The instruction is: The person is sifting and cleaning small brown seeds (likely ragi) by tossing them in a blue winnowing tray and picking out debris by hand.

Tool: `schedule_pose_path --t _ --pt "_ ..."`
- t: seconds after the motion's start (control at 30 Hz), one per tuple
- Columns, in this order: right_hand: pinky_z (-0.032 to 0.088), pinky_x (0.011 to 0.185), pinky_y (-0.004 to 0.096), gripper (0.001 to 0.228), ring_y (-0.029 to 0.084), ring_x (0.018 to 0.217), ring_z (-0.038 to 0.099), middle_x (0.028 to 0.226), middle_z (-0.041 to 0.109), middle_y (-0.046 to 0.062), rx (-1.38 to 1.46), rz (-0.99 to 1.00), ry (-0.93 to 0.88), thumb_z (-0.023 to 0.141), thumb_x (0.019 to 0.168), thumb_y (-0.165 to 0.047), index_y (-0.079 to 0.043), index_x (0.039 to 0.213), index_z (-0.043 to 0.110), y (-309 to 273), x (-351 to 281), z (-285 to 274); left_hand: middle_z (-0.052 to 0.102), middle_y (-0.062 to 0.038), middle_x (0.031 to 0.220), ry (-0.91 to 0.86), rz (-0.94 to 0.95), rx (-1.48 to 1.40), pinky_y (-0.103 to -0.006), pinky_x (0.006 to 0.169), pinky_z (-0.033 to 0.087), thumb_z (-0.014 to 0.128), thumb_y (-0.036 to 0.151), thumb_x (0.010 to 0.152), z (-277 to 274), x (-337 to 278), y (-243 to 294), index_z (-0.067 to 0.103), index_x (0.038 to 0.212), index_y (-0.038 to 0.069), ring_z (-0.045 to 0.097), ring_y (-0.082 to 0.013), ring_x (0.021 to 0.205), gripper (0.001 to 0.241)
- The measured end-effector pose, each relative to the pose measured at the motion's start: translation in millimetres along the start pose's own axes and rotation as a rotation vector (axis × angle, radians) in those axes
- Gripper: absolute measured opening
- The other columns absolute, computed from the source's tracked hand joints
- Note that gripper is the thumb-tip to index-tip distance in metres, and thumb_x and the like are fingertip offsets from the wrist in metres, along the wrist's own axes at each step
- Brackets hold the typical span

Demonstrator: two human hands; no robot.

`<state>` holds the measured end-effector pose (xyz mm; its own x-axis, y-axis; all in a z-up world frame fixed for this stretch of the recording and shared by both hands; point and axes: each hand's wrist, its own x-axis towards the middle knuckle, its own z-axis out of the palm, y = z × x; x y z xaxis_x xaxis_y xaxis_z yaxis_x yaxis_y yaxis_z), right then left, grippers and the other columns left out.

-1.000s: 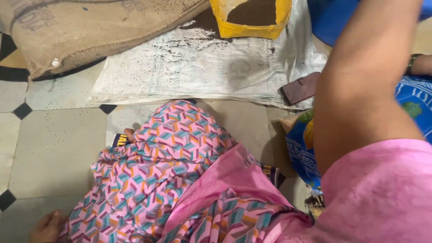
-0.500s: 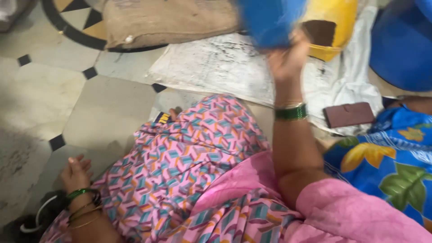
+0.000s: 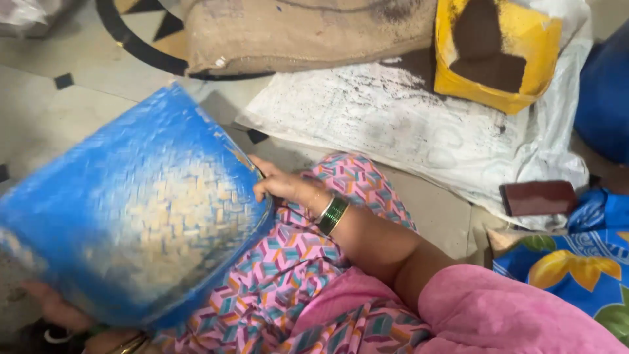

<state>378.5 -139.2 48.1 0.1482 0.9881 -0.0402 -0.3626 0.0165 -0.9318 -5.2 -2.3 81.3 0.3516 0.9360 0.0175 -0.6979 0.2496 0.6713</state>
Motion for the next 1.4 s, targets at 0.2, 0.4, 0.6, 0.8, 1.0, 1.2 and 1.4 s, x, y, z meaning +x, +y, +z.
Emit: schedule_pose_path --t 0.2,0.4,0.6,0.8,1.0,1.2,1.4 --pt "0.051 0.057 0.026 0.083 0.013 0.067 0.06 0.086 0.062 0.007 -0.282 0.172 -0.062 0.064 0.073 0.01 -0.005 0.153 0.044 19.6 1.0 -52.3 0.05 -0.012 0.149 0.012 0.042 0.197 -0.0379 0.118 0.041 0.039 0.042 0.113 -24.5 2.3 -21.4 0.047 0.152 0.002 0.051 -0.0238 0.133 0.056" --pt "0.05 0.055 0.027 0.079 0.01 0.068 0.061 0.089 0.063 0.001 -0.329 0.084 -0.066 0.061 0.072 0.012 -0.002 0.149 0.047 12.1 4.4 -57.5 0.055 -0.012 0.151 0.007 0.074 0.449 -0.0407 0.121 0.044 0.054 0.047 0.105 -21.8 2.9 -22.4 0.046 0.154 0.001 0.054 -0.0249 0.138 0.067" --pt "0.05 0.052 0.028 0.083 0.013 0.058 0.061 0.076 0.065 0.007 -0.327 0.147 -0.035 0.061 0.073 0.012 -0.001 0.153 0.04 6.3 2.3 -58.3 0.055 -0.014 0.143 -0.006 0.009 0.315 -0.0398 0.119 0.043 0.052 0.037 0.11 -41.9 1.2 -21.2 0.046 0.156 -0.004 0.053 -0.0267 0.129 0.061" --pt "0.051 0.051 0.028 0.083 0.013 0.058 0.062 0.077 0.066 0.005 -0.424 0.17 -0.024 0.064 0.071 0.01 -0.001 0.151 0.043 -2.7 -4.1 -61.0 0.057 -0.016 0.148 -0.006 -0.028 0.312 -0.0424 0.122 0.046 0.053 0.035 0.11 -44.5 2.1 -18.1 0.047 0.159 -0.004 0.057 -0.028 0.133 0.063" --pt "0.054 0.055 0.028 0.061 0.015 0.062 0.068 0.077 0.071 0.011 -0.563 0.194 -0.021 0.067 0.073 0.003 0.002 0.134 0.058 5.8 -5.5 -80.7 0.064 -0.021 0.124 0.2 -0.174 0.407 -0.042 0.103 0.052 0.065 0.015 0.109 -109.9 14.7 -29.8 0.056 0.129 -0.01 0.064 -0.0306 0.109 0.033" --pt "0.057 0.044 0.029 0.031 0.019 0.056 0.073 0.08 0.077 0.014 -0.445 0.275 0.521 0.053 0.098 -0.001 -0.011 0.122 0.069 -22.6 -18.0 -180.0 0.069 -0.016 0.118 0.246 -0.347 0.349 -0.0417 0.096 0.059 0.061 0.006 0.087 -84.6 8.6 -30.7 0.063 0.127 -0.005 0.071 -0.0299 0.102 0.042" --pt "0.055 0.061 0.051 0.07 0.044 0.074 0.071 0.118 0.064 0.036 -0.481 0.259 1.24 0.053 0.096 -0.022 -0.012 0.158 0.022 -27.4 -80.2 -424.1 0.07 -0.013 0.119 0.217 -0.35 0.322 -0.0422 0.098 0.055 0.06 0.004 0.086 -102.8 12.6 -39.4 0.063 0.13 -0.002 0.069 -0.0302 0.106 0.044"
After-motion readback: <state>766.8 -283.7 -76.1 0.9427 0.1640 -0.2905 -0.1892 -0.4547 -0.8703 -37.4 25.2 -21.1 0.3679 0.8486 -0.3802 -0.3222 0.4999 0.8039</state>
